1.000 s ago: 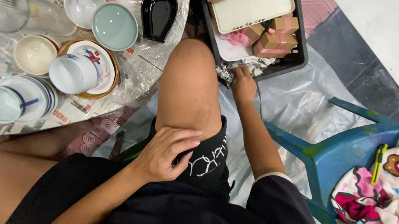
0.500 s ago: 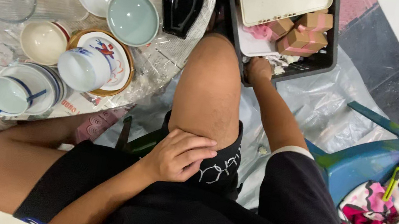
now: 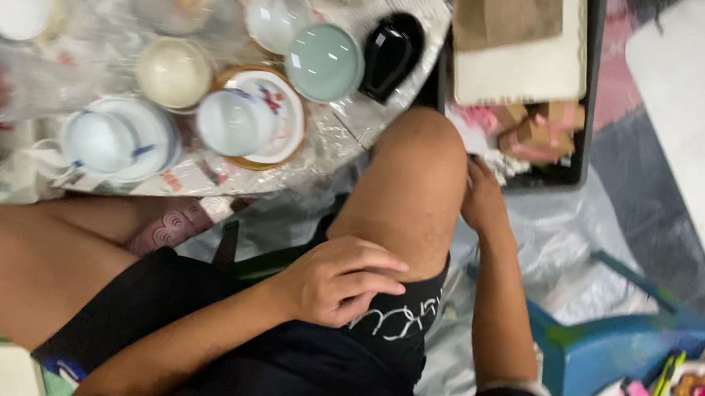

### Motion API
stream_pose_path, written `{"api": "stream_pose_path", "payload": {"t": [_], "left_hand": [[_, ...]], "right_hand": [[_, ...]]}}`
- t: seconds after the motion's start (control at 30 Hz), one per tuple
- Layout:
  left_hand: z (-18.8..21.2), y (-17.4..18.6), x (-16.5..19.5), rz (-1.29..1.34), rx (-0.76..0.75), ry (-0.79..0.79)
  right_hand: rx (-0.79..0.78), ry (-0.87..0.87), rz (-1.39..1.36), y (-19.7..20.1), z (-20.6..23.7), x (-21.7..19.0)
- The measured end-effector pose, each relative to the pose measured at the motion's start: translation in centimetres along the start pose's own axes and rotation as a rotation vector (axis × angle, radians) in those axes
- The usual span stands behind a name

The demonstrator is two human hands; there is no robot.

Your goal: The person wraps various ceramic and glass dishes, including bowls, cups, and glasses, using newspaper. They fold the paper around each item and place the wrapped items into a nearby tray.

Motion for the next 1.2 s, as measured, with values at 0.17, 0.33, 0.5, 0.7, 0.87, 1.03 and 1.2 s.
{"api": "stream_pose_path", "payload": {"t": [0.17,0.33,0.5,0.7,0.87,1.03,1.2], "left_hand": [[-1.8,6.7,1.4,-0.166,0.110,-0.056],[-2.5,16.6,2.8,-0.357,0.220,-0.186],[-1.3,26.6,3.1,-0.701,0.446,-0.334],[3.0,30.5,2.4,-0.742,0.639,-0.436],[3.6,31.4,0.9,-0.638,0.631,-0.377],[3.2,32.3,0.9,-0.617,0.669,-0.343],[3.4,33.3,1.0,-0.573,0.693,-0.333]], "right_hand": [[0.160,-0.274,-0.273,8.3,-5.0,-6.1],[0.326,-0.115,-0.352,15.5,-13.6,-16.2],[0.204,0.201,-0.332,16.5,-22.4,-30.2],[0.062,0.537,-0.211,11.6,-32.2,-42.7],[0.061,0.699,-0.201,3.9,-44.1,-47.2],[0.196,0.579,-0.079,-1.8,-55.7,-47.8],[0.143,0.347,-0.098,-6.2,-61.2,-45.5]]}}
Point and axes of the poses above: each hand's wrist, its own z-axis away from the middle knuckle, its own y-axis out of the back of the hand, x = y × z, the point moved 9 cm from there along -z, towards the middle knuckle, and after that the axes turned 5 degrees about x, right-handed, at the moved point
